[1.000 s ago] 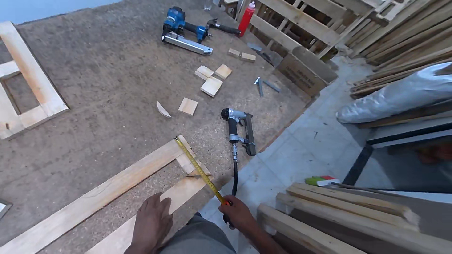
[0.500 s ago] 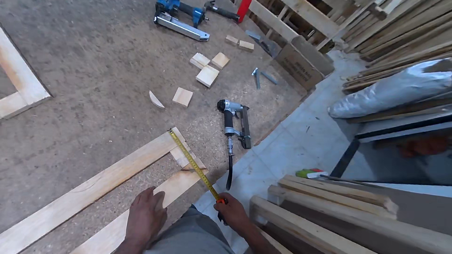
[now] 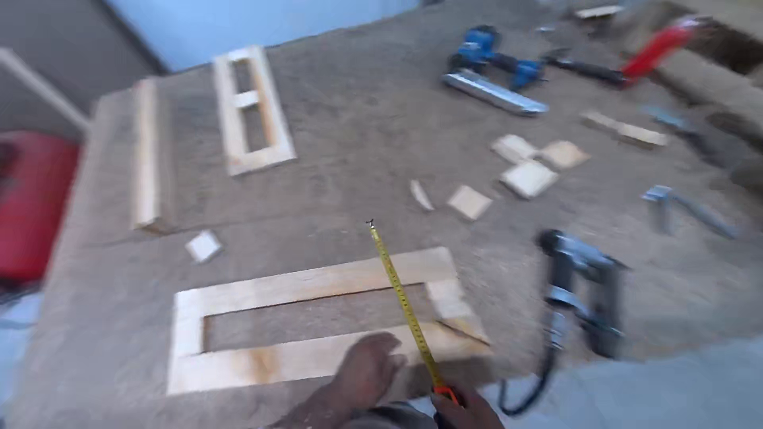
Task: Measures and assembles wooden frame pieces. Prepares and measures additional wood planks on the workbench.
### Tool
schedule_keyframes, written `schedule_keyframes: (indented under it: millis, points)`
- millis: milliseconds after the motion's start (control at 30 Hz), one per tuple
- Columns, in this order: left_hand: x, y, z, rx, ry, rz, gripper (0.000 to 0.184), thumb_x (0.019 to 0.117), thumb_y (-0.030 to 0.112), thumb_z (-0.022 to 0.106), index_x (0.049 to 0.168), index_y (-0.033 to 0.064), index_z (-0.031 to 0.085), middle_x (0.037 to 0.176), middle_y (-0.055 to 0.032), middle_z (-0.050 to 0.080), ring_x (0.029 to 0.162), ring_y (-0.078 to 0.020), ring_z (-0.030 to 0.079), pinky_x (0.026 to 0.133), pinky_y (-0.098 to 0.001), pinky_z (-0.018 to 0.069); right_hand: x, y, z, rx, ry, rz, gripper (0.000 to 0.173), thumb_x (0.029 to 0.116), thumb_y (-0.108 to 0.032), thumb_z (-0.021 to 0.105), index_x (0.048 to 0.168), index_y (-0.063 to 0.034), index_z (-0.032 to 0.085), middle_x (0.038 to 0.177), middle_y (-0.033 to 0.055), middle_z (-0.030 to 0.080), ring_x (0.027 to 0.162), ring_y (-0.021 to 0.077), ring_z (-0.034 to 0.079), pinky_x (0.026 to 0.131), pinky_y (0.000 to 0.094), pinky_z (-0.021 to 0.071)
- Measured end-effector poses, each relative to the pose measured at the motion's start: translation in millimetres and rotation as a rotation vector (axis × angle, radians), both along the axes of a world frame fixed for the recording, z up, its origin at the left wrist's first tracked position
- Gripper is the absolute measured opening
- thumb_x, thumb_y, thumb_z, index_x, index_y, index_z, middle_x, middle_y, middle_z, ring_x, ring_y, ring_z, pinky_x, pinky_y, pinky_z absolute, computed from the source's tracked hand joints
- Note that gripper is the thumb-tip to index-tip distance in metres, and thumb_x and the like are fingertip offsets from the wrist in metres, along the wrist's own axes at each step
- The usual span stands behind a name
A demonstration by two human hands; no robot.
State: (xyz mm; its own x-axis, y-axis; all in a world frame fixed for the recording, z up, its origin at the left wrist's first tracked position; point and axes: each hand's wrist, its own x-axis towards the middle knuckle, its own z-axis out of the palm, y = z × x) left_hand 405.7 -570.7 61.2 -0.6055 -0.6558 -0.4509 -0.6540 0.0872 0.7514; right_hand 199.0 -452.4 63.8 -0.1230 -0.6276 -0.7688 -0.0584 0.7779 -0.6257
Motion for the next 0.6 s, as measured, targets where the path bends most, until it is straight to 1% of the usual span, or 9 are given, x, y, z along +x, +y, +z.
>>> schedule_keyframes:
  millis: [67, 133, 233, 300, 333, 367, 467, 533, 600]
  points:
    - [24, 7, 5, 0.207, 0.175, 0.325, 0.042, 0.1104, 0.029, 0.04, 0.127, 0.0014, 0.067, 0.119, -0.0147, 0.071, 0.109, -0.0237, 0.068, 0.101, -0.0453, 0.0527, 46, -30, 6, -0.131, -0.075, 0.187, 0.047, 0.0972, -0.023, 0.065, 0.135, 0.0039, 0.054, 0.105, 0.018, 0.068, 0.088, 0.0262, 0.07, 0.08, 0.0477, 0.0601]
    - [59, 15, 0, 0.356, 0.355, 0.637, 0.039, 0.1094, 0.027, 0.041, 0.113, 0.0014, 0.07, 0.101, -0.0094, 0.074, 0.089, -0.017, 0.069, 0.085, -0.0396, 0.0573, 96, -54, 13, -0.236, -0.157, 0.414, 0.053, 0.0971, -0.03, 0.067, 0.137, 0.0014, 0.053, 0.113, 0.0161, 0.069, 0.098, 0.0236, 0.07, 0.089, 0.046, 0.0585]
    - [143, 30, 1, 0.506, 0.531, 0.902, 0.037, 0.11, 0.022, 0.039, 0.116, -0.0021, 0.066, 0.11, -0.0125, 0.076, 0.092, -0.0197, 0.073, 0.086, -0.04, 0.0604, 173, -78, 29, -0.248, -0.268, 0.835, 0.069, 0.099, -0.04, 0.064, 0.152, -0.0029, 0.04, 0.114, 0.0163, 0.072, 0.102, 0.0271, 0.072, 0.094, 0.0506, 0.0575]
    - [207, 43, 0, 0.521, 0.521, 1.019, 0.036, 0.1103, 0.02, 0.037, 0.116, -0.0035, 0.064, 0.107, -0.0142, 0.076, 0.088, -0.0216, 0.074, 0.082, -0.0407, 0.0615, 226, -89, 33, -0.235, -0.3, 1.073, 0.077, 0.1023, -0.039, 0.06, 0.161, -0.0046, 0.025, 0.121, 0.0186, 0.072, 0.107, 0.0311, 0.072, 0.099, 0.0538, 0.0547]
    - [239, 52, -1, 0.519, 0.488, 1.083, 0.035, 0.1105, 0.019, 0.037, 0.116, -0.0043, 0.063, 0.102, -0.0145, 0.076, 0.085, -0.0222, 0.074, 0.081, -0.0413, 0.0619, 251, -91, 30, -0.237, -0.262, 1.157, 0.075, 0.1035, -0.037, 0.058, 0.163, -0.0067, 0.024, 0.123, 0.0187, 0.072, 0.108, 0.0325, 0.072, 0.099, 0.0553, 0.0538]
    - [268, 60, -4, 0.518, 0.46, 1.146, 0.035, 0.1108, 0.018, 0.037, 0.115, -0.0055, 0.062, 0.096, -0.0151, 0.075, 0.083, -0.0233, 0.074, 0.08, -0.0423, 0.0626, 276, -93, 25, -0.241, -0.183, 1.218, 0.069, 0.1041, -0.038, 0.057, 0.161, -0.0092, 0.031, 0.121, 0.0178, 0.073, 0.107, 0.0336, 0.072, 0.099, 0.0566, 0.0539]
    - [341, 82, -15, 0.556, 0.427, 1.285, 0.036, 0.1113, 0.017, 0.034, 0.113, -0.0069, 0.061, 0.092, -0.0163, 0.075, 0.079, -0.0246, 0.074, 0.077, -0.042, 0.0625, 342, -97, -1, -0.188, 0.114, 1.381, 0.05, 0.1041, -0.041, 0.054, 0.142, -0.0078, 0.057, 0.117, 0.018, 0.072, 0.11, 0.0365, 0.069, 0.097, 0.0594, 0.0528]
    - [376, 91, -22, 0.583, 0.383, 1.315, 0.035, 0.1113, 0.017, 0.034, 0.109, -0.0056, 0.061, 0.091, -0.0153, 0.075, 0.076, -0.023, 0.073, 0.074, -0.0392, 0.0616, 377, -99, -9, -0.174, 0.252, 1.458, 0.043, 0.1039, -0.04, 0.053, 0.129, -0.0062, 0.062, 0.115, 0.0196, 0.07, 0.11, 0.039, 0.068, 0.092, 0.0614, 0.0528]
    - [401, 98, -30, 0.603, 0.343, 1.304, 0.034, 0.1113, 0.018, 0.036, 0.107, -0.0041, 0.062, 0.092, -0.0145, 0.075, 0.075, -0.0221, 0.073, 0.073, -0.0379, 0.0616, 404, -100, -11, -0.171, 0.358, 1.505, 0.04, 0.1043, -0.039, 0.052, 0.126, -0.0065, 0.062, 0.116, 0.0201, 0.069, 0.11, 0.0398, 0.068, 0.09, 0.0618, 0.0528]
